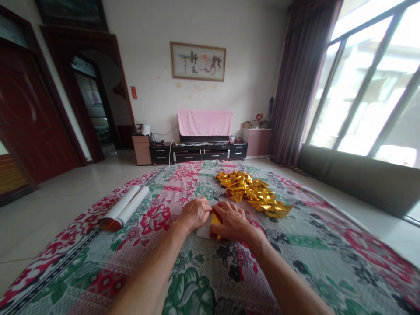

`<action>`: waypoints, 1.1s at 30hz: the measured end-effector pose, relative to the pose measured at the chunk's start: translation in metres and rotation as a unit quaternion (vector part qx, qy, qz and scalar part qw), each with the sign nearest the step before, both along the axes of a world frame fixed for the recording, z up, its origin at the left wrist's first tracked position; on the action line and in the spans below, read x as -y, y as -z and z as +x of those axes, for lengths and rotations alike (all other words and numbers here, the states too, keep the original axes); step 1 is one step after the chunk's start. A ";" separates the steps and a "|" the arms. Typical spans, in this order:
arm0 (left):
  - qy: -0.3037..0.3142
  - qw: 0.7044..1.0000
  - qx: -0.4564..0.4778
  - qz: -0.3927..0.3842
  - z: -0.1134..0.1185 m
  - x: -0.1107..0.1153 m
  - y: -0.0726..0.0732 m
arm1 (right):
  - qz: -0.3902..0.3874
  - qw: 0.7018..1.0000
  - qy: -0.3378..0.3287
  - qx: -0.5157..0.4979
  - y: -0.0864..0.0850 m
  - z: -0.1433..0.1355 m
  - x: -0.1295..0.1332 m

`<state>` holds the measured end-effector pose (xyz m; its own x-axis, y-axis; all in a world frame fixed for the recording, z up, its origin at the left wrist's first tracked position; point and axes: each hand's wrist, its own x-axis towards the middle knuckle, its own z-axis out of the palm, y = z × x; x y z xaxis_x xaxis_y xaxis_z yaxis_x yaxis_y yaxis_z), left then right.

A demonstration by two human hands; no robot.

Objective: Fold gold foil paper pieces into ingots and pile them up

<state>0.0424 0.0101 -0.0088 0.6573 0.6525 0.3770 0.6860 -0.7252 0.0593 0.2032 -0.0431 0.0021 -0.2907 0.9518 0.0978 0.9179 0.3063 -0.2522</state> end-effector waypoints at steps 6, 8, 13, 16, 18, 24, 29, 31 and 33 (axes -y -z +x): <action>0.041 0.999 0.004 -0.022 -0.007 -0.005 -0.001 | -0.006 1.000 0.004 0.002 0.000 0.000 -0.005; 0.040 0.999 0.001 -0.024 -0.008 -0.006 -0.002 | -0.008 1.000 0.006 0.002 -0.001 0.000 -0.005; 0.055 0.998 -0.009 -0.004 -0.008 -0.003 -0.003 | 0.001 1.000 0.000 0.003 -0.001 0.000 -0.002; 0.062 0.998 -0.002 0.010 -0.006 -0.001 -0.003 | 0.004 1.000 -0.002 -0.001 0.001 0.001 -0.002; 0.070 0.997 -0.006 0.014 -0.005 0.000 -0.004 | 0.005 1.000 -0.002 -0.004 0.001 0.001 -0.002; 0.067 0.997 -0.036 0.010 -0.003 0.003 -0.006 | 0.008 1.000 -0.003 -0.012 0.001 0.002 -0.001; 0.066 0.997 -0.050 -0.002 -0.007 0.004 -0.005 | 0.006 1.000 0.000 -0.011 -0.001 0.001 0.000; 0.070 0.997 -0.040 -0.007 -0.010 0.007 -0.005 | 0.004 1.000 0.002 -0.008 -0.002 0.001 0.001; 0.074 0.997 -0.026 -0.012 -0.013 0.011 -0.006 | 0.001 1.000 0.003 -0.004 -0.003 0.001 0.002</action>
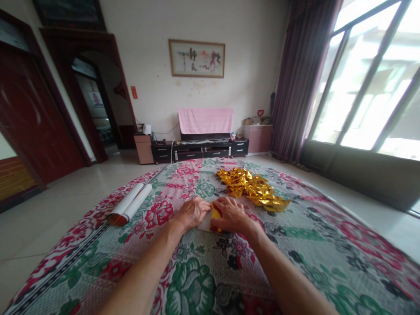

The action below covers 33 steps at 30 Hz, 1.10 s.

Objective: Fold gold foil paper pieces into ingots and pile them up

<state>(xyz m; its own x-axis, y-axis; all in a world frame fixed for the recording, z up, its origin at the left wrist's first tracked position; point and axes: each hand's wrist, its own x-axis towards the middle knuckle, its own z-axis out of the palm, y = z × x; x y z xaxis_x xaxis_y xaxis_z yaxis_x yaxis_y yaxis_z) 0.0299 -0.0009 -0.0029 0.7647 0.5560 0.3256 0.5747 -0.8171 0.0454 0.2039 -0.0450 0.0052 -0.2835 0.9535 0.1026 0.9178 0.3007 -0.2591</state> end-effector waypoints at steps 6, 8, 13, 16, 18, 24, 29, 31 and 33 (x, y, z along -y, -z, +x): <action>-0.002 0.999 0.026 -0.025 -0.004 0.005 -0.001 | 0.007 1.000 -0.002 -0.004 0.000 0.000 0.001; -0.003 0.999 0.032 -0.038 -0.005 0.003 -0.001 | 0.008 1.000 -0.002 -0.004 0.000 0.000 0.000; -0.011 0.994 0.042 -0.102 -0.012 0.003 -0.010 | -0.001 1.000 0.000 0.001 0.000 -0.001 -0.001; -0.066 0.986 0.069 -0.140 -0.018 0.006 -0.015 | -0.002 1.000 0.004 0.004 0.000 -0.001 -0.001; -0.113 0.977 0.101 -0.152 -0.020 0.007 -0.016 | 0.000 1.000 0.003 0.003 0.000 -0.001 0.000; -0.100 0.974 0.198 -0.046 -0.013 -0.002 0.002 | -0.007 1.000 0.004 0.003 -0.001 -0.002 0.000; -0.046 0.993 0.113 -0.007 -0.002 -0.004 0.011 | -0.014 1.000 0.009 0.004 -0.001 -0.002 -0.001; -0.039 0.996 0.077 -0.008 -0.001 -0.001 0.010 | -0.017 1.000 0.010 0.004 -0.001 -0.002 -0.001; -0.042 0.998 0.054 -0.009 -0.001 0.002 0.007 | -0.015 1.000 0.009 0.003 0.000 -0.001 -0.002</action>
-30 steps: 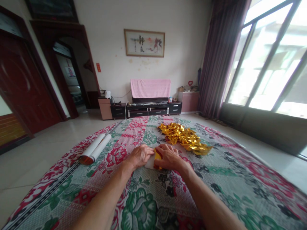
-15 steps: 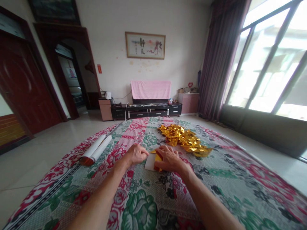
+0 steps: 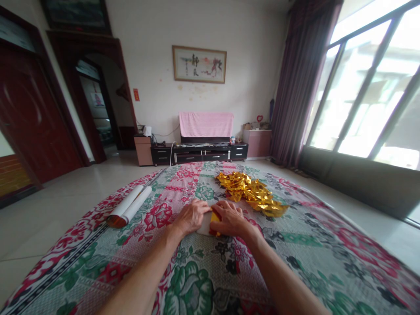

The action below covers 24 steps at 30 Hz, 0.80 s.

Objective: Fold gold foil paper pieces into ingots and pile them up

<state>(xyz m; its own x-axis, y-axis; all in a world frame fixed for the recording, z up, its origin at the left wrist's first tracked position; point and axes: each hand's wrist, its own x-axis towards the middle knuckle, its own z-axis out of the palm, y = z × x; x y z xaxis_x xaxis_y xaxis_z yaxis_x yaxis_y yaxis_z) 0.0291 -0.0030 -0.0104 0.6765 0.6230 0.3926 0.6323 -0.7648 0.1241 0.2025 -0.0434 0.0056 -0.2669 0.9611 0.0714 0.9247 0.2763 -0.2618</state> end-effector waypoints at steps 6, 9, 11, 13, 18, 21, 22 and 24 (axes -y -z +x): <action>-0.016 0.999 -0.037 -0.004 0.001 0.005 -0.005 | 0.007 1.000 -0.004 -0.010 0.003 0.001 -0.002; -0.016 0.999 -0.041 -0.007 0.003 0.005 -0.005 | -0.003 1.000 0.000 -0.006 0.001 0.001 -0.002; -0.011 0.999 -0.047 -0.017 0.003 0.005 -0.006 | -0.007 1.000 -0.001 -0.008 -0.002 0.002 -0.002; -0.012 0.998 -0.052 -0.026 0.003 0.005 -0.007 | -0.017 1.000 -0.002 -0.017 -0.005 0.005 -0.002; -0.018 0.998 -0.053 -0.027 0.002 0.005 -0.006 | -0.039 0.999 0.004 -0.033 -0.007 0.010 -0.005; -0.017 0.998 -0.049 -0.019 0.003 0.005 -0.005 | -0.004 1.000 0.003 -0.027 -0.002 0.005 -0.005; -0.016 0.999 -0.049 -0.017 0.003 0.005 -0.005 | 0.007 1.000 0.005 -0.022 -0.001 0.003 -0.004; -0.015 0.998 -0.051 -0.017 0.003 0.006 -0.005 | 0.023 1.000 0.013 -0.011 0.002 -0.001 -0.003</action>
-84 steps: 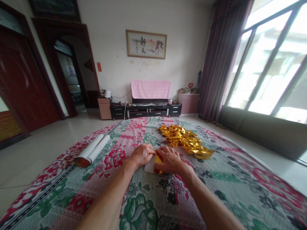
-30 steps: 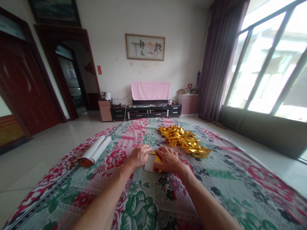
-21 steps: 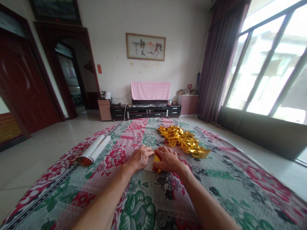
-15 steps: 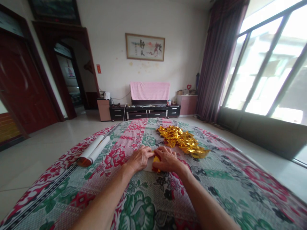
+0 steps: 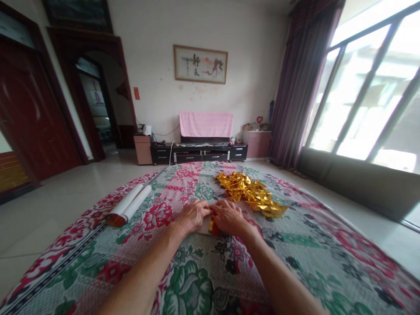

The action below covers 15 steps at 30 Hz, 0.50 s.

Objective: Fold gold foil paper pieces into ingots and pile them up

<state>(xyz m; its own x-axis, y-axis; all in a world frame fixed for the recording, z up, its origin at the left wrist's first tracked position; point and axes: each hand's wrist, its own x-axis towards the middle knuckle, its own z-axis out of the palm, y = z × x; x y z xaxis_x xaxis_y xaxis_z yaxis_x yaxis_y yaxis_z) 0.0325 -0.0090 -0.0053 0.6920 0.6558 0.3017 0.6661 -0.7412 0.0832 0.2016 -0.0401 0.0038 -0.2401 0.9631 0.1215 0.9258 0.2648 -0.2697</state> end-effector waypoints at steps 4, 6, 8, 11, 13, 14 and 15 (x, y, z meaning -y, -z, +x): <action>-0.007 1.000 -0.008 0.002 0.000 0.002 -0.002 | 0.003 1.000 0.021 0.018 0.001 -0.004 0.001; -0.009 1.000 -0.013 0.001 0.000 0.003 -0.003 | 0.007 1.000 0.021 0.019 0.001 -0.004 0.000; -0.006 1.000 -0.012 0.002 0.000 0.004 -0.004 | 0.012 1.000 0.018 0.018 0.001 -0.004 0.000; 0.001 1.000 -0.006 0.003 -0.002 0.002 -0.002 | 0.008 1.000 0.011 0.017 0.001 -0.002 0.001; 0.011 1.000 -0.005 0.004 -0.003 -0.002 0.001 | 0.011 1.000 0.003 0.017 0.001 -0.002 0.002; 0.015 1.000 -0.004 0.006 -0.003 -0.004 0.002 | 0.015 1.000 -0.001 0.018 0.001 -0.001 0.003; 0.019 1.000 -0.005 0.010 -0.004 -0.005 0.003 | 0.020 1.000 -0.004 0.021 0.001 -0.001 0.004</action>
